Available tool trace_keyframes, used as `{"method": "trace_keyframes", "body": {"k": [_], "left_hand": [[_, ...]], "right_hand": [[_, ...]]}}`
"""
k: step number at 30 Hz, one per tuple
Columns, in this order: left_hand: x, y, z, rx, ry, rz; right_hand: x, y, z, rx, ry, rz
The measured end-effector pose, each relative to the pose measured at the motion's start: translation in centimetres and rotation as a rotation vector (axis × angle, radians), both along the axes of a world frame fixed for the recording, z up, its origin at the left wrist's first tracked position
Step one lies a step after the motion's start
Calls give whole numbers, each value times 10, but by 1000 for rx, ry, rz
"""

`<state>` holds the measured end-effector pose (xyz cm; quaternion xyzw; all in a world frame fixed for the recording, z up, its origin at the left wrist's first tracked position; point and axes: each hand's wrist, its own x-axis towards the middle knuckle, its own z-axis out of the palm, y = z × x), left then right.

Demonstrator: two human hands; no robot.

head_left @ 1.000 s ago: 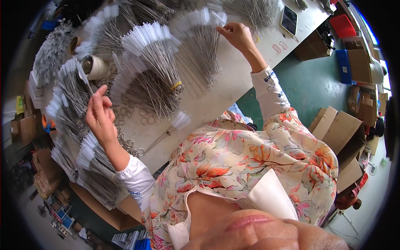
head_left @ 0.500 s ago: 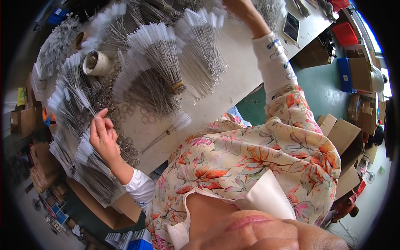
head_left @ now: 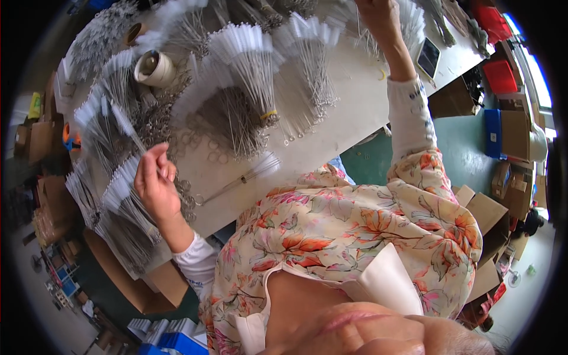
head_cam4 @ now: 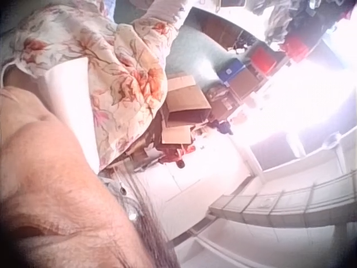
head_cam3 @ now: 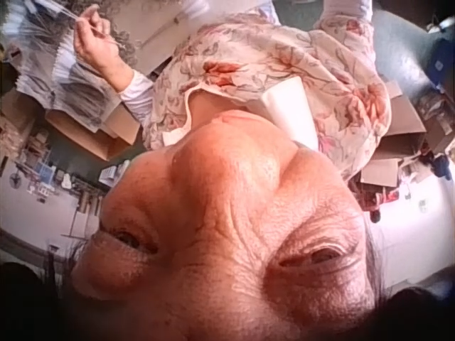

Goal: Assembling small industrial brushes by attaching metal rings to the handles.

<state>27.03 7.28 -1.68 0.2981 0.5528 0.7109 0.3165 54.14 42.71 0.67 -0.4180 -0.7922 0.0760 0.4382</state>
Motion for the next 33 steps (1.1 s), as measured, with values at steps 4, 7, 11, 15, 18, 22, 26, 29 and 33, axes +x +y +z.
{"method": "trace_keyframes", "body": {"k": [4, 7, 11, 15, 18, 22, 26, 29, 33], "left_hand": [[38, 26, 21, -52, 201, -64], [61, 42, 35, -71, 392, -139], [55, 18, 28, -64, 409, -78], [40, 3, 19, -122, 318, -7], [39, 6, 17, -130, 315, -42], [42, 15, 17, -141, 331, -102], [44, 11, 17, -147, 321, -89], [41, 10, 14, -133, 293, -72], [43, 7, 14, -157, 315, -63]], "right_hand": [[-58, -55, 7, 398, 97, 270], [-30, 0, -22, 84, -334, -19], [59, 83, -47, -268, -471, -306], [131, 93, -70, -549, -561, -405], [155, 85, -76, -524, -518, -499], [148, 83, -74, -456, -581, -521], [123, 93, -76, -363, -410, -384], [108, 98, -74, -449, -416, -360], [96, 102, -73, -430, -608, -352]]}}
